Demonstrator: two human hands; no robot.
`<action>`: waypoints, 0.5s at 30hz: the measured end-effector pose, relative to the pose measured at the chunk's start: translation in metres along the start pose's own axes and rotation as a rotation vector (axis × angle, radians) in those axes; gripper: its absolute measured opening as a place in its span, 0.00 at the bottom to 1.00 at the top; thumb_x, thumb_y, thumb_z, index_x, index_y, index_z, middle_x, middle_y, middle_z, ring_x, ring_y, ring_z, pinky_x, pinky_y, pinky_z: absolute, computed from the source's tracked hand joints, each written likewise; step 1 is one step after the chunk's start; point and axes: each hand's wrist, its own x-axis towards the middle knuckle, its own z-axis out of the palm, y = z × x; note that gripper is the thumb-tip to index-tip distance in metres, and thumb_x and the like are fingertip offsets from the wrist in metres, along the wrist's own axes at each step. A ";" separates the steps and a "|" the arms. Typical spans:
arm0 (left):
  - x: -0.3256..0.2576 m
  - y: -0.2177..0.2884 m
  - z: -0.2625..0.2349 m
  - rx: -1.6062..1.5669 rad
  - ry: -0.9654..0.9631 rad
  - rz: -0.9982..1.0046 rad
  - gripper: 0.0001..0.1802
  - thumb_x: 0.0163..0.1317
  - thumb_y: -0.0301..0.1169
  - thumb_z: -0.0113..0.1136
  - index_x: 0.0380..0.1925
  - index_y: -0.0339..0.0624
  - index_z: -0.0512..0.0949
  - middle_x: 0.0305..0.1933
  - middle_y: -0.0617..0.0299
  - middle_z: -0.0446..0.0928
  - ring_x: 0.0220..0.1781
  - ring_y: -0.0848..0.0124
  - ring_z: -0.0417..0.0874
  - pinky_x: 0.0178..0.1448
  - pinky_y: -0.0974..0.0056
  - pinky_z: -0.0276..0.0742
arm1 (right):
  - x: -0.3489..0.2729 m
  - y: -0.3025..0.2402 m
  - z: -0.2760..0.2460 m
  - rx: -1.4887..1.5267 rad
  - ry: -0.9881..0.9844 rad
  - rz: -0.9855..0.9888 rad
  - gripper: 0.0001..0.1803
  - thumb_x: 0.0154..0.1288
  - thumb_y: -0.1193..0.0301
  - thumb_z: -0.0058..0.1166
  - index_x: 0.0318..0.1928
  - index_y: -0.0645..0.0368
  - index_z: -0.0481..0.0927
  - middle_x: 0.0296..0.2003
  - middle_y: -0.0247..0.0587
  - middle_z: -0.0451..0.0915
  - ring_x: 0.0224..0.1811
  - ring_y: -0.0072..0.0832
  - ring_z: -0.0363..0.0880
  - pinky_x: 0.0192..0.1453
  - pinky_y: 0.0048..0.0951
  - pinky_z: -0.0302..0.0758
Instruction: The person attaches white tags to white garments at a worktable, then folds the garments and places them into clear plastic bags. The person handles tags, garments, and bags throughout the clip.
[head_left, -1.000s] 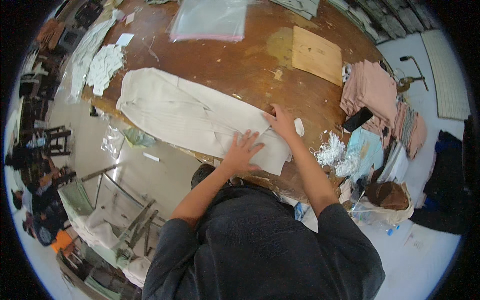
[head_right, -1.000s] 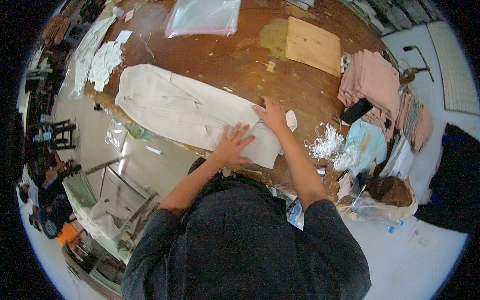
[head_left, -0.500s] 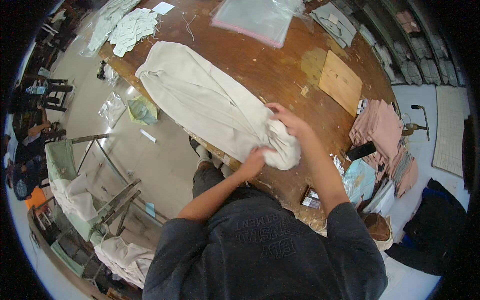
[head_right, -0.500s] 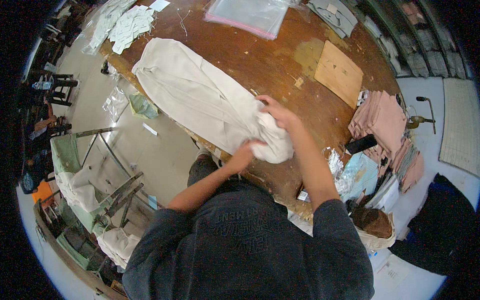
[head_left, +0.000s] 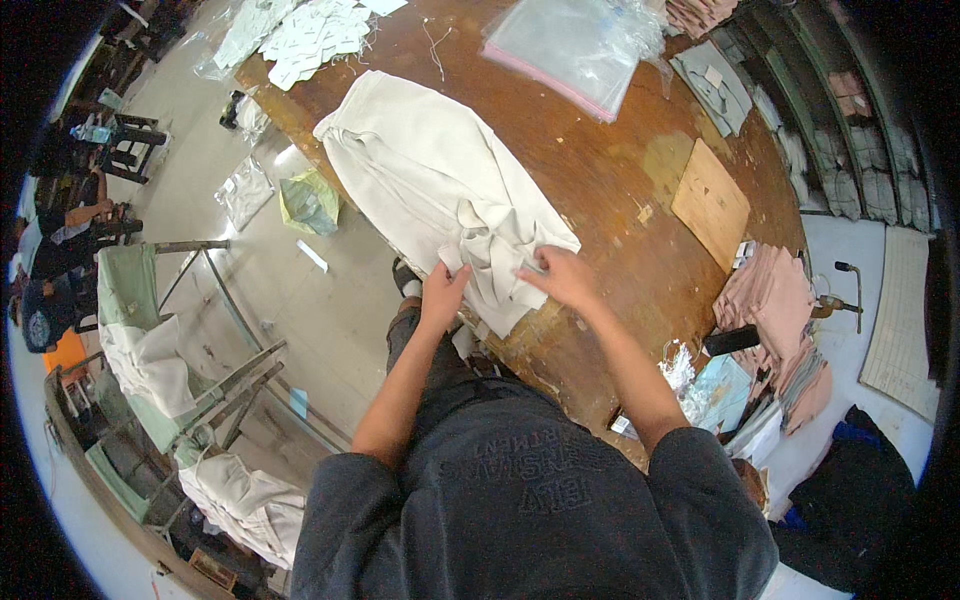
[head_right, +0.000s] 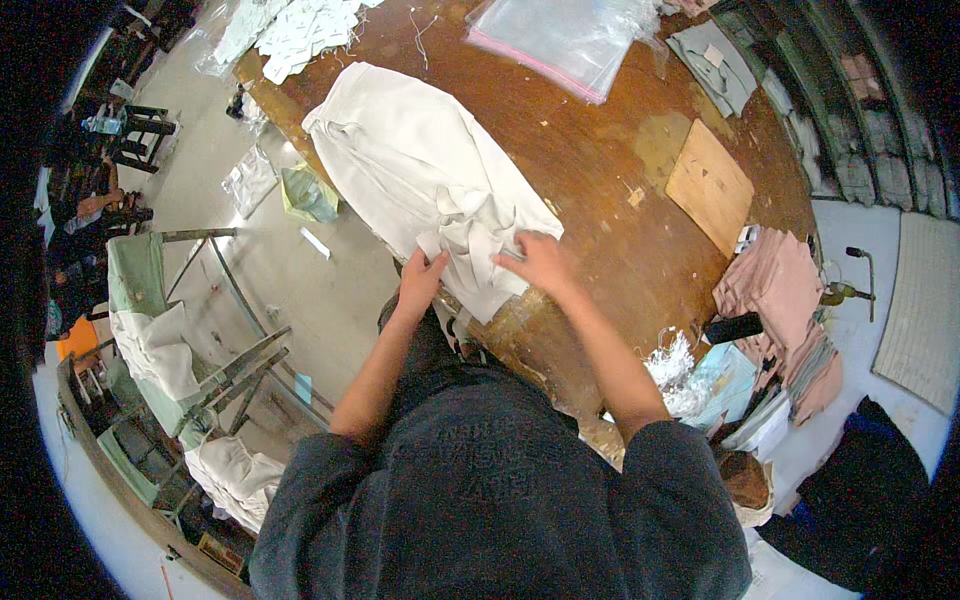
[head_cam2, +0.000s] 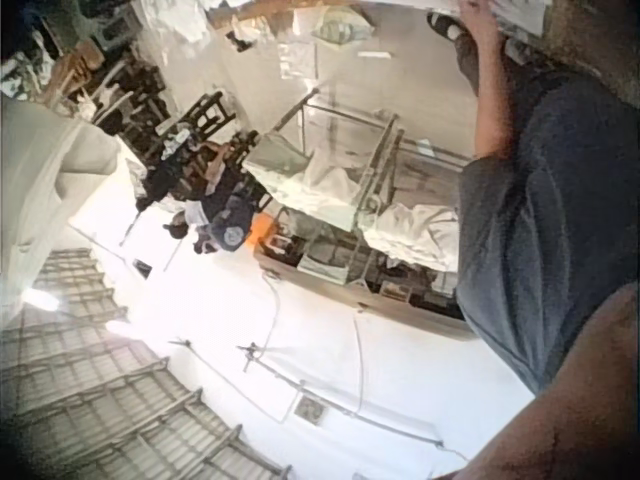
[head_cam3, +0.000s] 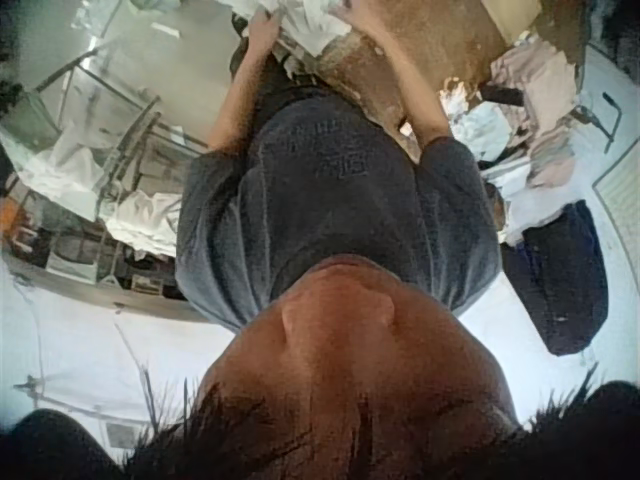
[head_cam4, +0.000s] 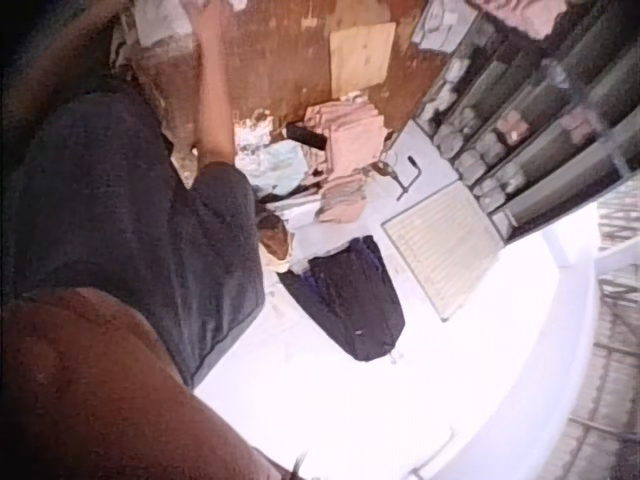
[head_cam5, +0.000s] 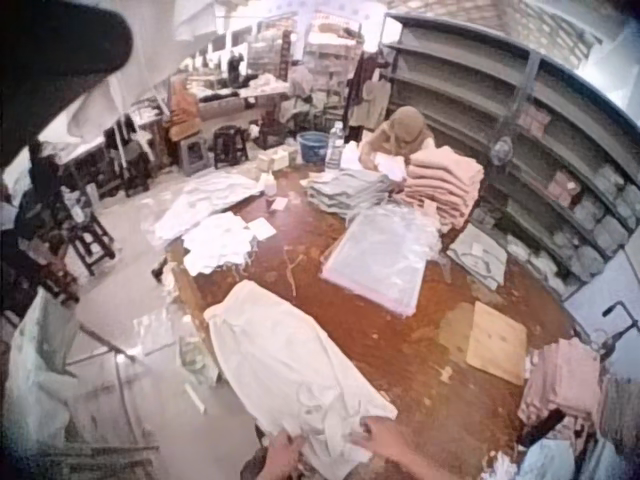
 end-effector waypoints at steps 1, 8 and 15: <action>0.003 -0.001 -0.002 0.022 -0.012 0.046 0.20 0.68 0.39 0.55 0.53 0.36 0.74 0.40 0.59 0.80 0.36 0.74 0.80 0.34 0.66 0.77 | -0.001 -0.011 0.005 -0.141 0.132 -0.155 0.30 0.53 0.51 0.63 0.52 0.56 0.77 0.32 0.47 0.81 0.33 0.45 0.81 0.35 0.43 0.76; 0.034 0.009 -0.027 0.022 -0.324 -0.110 0.19 0.70 0.39 0.53 0.52 0.35 0.75 0.37 0.58 0.81 0.31 0.72 0.82 0.30 0.67 0.79 | 0.024 -0.050 0.014 -0.402 -0.298 -0.071 0.19 0.53 0.57 0.63 0.40 0.57 0.80 0.29 0.41 0.79 0.34 0.43 0.82 0.35 0.45 0.78; 0.075 0.035 -0.109 0.033 -0.304 -0.214 0.22 0.68 0.44 0.56 0.44 0.32 0.77 0.31 0.58 0.81 0.24 0.67 0.83 0.29 0.64 0.77 | 0.124 -0.092 -0.016 0.739 -0.225 0.264 0.18 0.66 0.56 0.59 0.34 0.61 0.79 0.23 0.34 0.79 0.25 0.18 0.78 0.28 0.25 0.74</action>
